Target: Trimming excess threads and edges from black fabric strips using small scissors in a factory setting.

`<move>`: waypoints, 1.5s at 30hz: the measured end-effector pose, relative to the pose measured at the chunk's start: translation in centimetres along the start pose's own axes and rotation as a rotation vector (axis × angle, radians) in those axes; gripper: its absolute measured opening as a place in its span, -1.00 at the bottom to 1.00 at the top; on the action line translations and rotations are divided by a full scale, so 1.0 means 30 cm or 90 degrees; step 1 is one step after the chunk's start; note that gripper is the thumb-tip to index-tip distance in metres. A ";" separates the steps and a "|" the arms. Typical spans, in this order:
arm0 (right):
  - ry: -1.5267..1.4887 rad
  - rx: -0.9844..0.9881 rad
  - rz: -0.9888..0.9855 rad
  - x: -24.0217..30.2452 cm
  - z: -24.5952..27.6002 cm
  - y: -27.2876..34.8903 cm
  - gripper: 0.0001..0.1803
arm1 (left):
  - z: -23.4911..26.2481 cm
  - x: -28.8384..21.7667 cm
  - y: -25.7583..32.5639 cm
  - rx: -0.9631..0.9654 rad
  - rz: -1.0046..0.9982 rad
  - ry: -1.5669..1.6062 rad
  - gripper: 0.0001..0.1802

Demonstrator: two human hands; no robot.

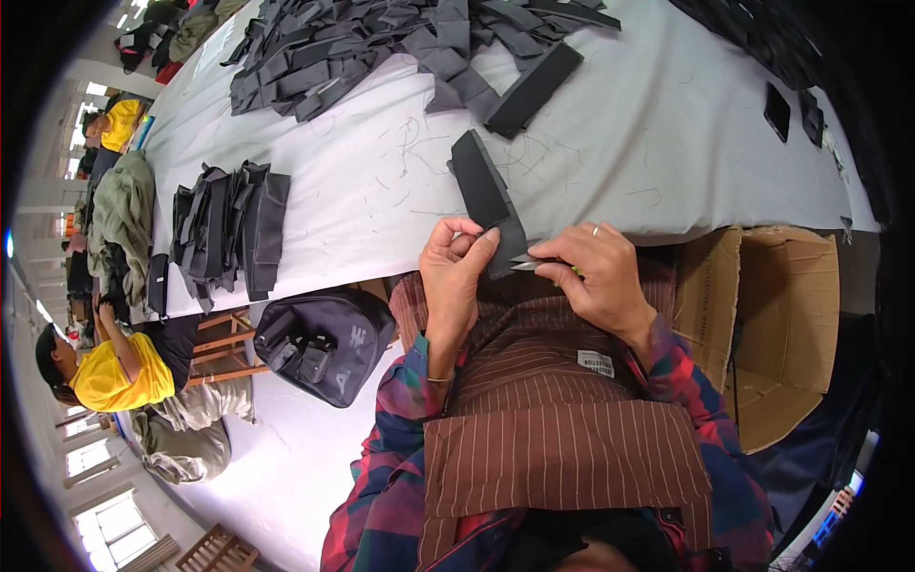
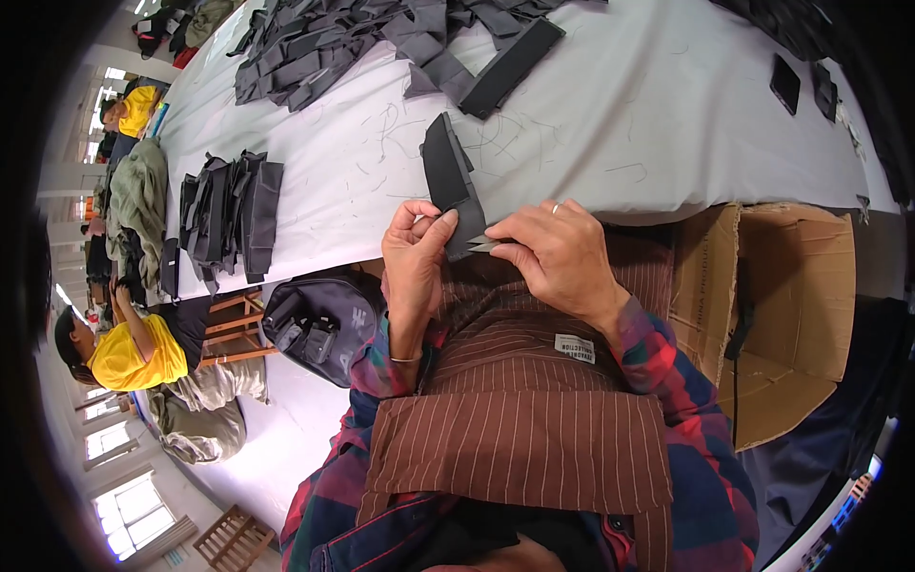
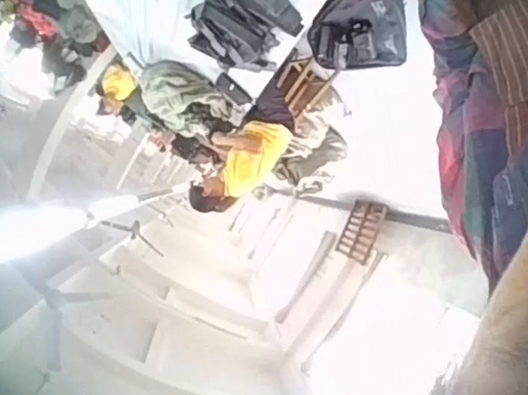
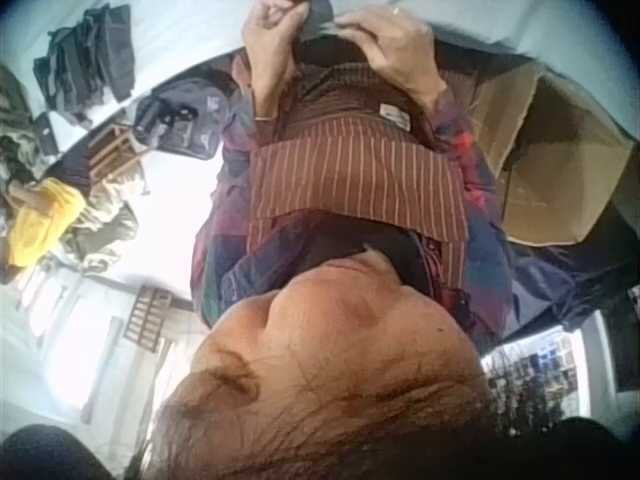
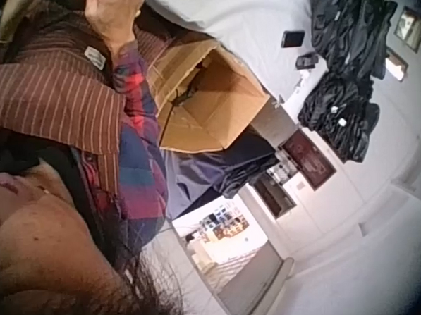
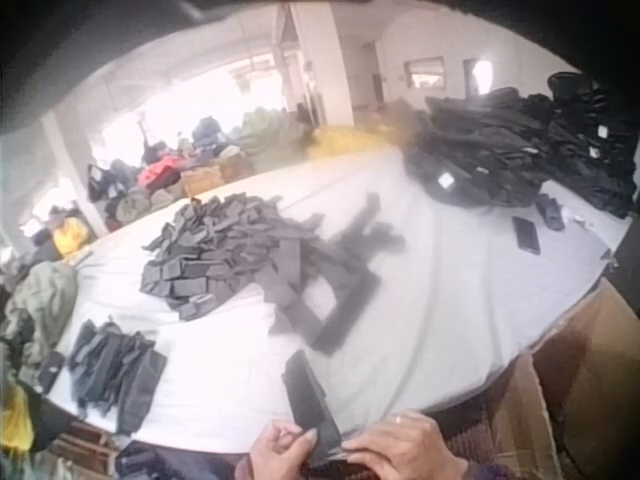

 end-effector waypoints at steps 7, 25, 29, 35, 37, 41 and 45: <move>-0.029 0.090 0.043 0.045 -0.061 0.001 -0.83 | -0.017 0.002 0.003 0.006 -0.006 0.002 -0.82; -0.127 -0.023 -0.066 -0.019 0.004 -0.007 -0.77 | 0.012 -0.007 0.018 -0.043 0.045 0.086 -0.82; -0.091 0.004 0.016 0.032 0.015 -0.048 -0.82 | -0.085 -0.081 0.107 -0.024 0.028 0.060 -0.86; -0.462 -0.097 -0.238 0.001 0.056 -0.122 -0.93 | -0.147 -0.360 0.245 -0.068 -0.348 -0.628 -0.62; -0.540 -0.130 -0.258 -0.011 -0.001 -0.122 -0.89 | -0.210 -0.278 0.186 0.169 -0.139 -0.310 -0.51; -0.474 -0.028 -0.305 -0.055 -0.089 -0.065 -0.79 | -0.158 -0.085 0.118 0.195 0.041 -0.082 -0.61; -0.186 -0.099 -0.112 -0.042 0.030 -0.114 -0.67 | -0.124 -0.061 0.097 0.172 0.066 -0.017 -0.66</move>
Point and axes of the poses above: each hand's wrist, its own y-axis away from the middle knuckle, its own z-axis out of the back of the hand, x = y × z, the point moved 9 cm from there along -y, towards the middle knuckle, and after that the axes turned 15 degrees about z, right-handed, at the moved point
